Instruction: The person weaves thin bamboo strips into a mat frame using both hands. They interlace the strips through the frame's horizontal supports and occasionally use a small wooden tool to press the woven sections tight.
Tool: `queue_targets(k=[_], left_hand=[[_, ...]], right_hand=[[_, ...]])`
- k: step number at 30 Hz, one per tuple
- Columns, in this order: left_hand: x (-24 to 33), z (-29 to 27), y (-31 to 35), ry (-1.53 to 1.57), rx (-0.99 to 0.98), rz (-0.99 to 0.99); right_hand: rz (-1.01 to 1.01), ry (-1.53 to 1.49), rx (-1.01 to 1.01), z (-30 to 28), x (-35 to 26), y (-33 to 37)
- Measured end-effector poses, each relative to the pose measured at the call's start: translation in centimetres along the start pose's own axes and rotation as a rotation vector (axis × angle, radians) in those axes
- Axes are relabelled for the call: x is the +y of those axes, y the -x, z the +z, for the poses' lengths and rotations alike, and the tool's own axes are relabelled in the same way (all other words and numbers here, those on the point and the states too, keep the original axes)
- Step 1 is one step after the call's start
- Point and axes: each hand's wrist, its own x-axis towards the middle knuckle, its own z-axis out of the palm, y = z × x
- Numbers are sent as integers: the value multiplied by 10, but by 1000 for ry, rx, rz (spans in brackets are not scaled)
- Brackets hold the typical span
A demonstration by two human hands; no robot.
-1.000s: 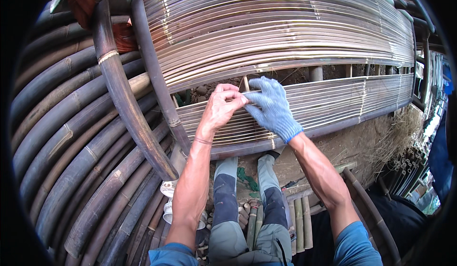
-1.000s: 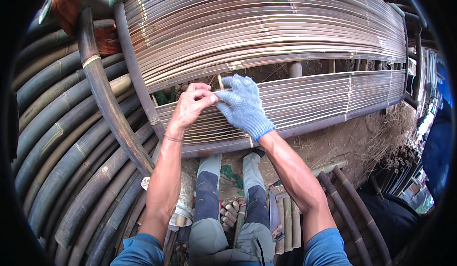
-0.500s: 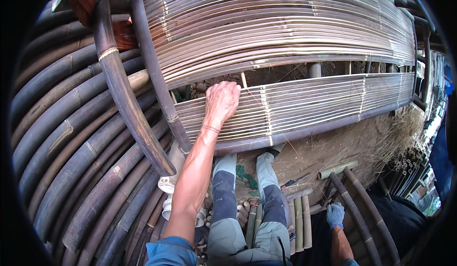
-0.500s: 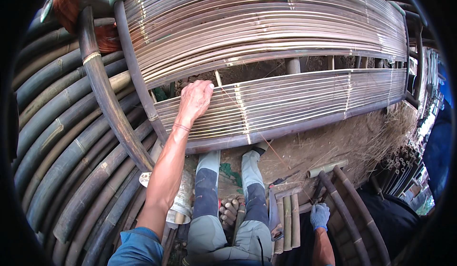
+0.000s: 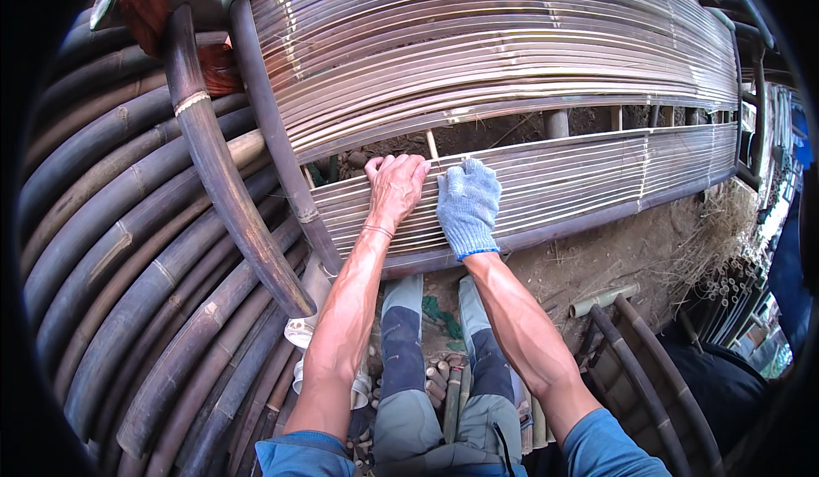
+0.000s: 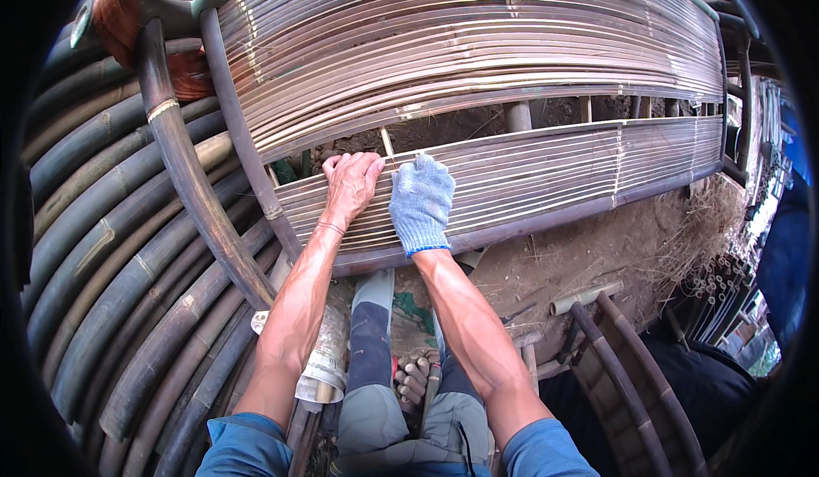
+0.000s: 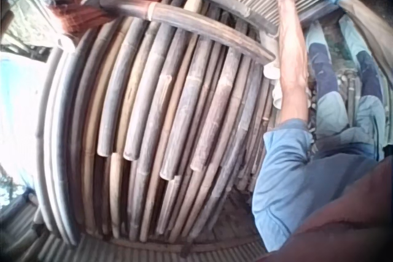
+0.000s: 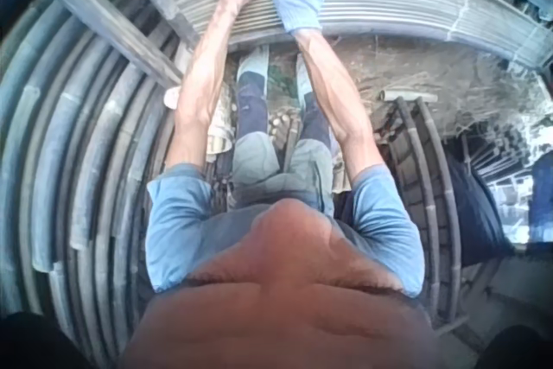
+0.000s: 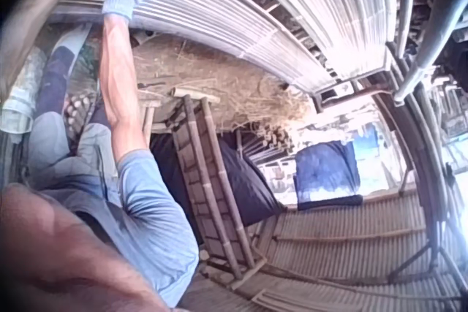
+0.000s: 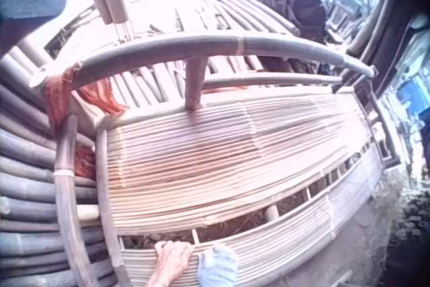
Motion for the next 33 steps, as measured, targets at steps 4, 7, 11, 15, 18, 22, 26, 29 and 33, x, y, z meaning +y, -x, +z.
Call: queue_targets(k=[4, 7, 11, 15, 18, 22, 26, 29, 33], left_hand=[[4, -5, -2, 30, -29, -34], [3, -8, -1, 53, -170, -111], [0, -9, -7, 66, -185, -100], [1, -14, -8, 110, -216, -123], [2, -18, -12, 115, -279, -146], [3, -17, -8, 118, -230, -141], [5, -13, -6, 106, -140, -102], [3, -12, -5, 78, -145, -95], [4, -15, -6, 107, -233, -188]], right_hand=[[362, -421, -375, -7, 11, 4], [251, -621, -517, -33, 22, 19], [127, -692, -425, -43, 34, 24], [121, -798, -158, -63, 40, 7], [107, -1521, -2, -77, 50, -15], [315, -1647, 62, -105, 50, -36], [-18, -470, -63, -81, 76, -39], [-43, -155, -276, -55, 75, -1], [413, -1015, -243, -38, 94, 24]])
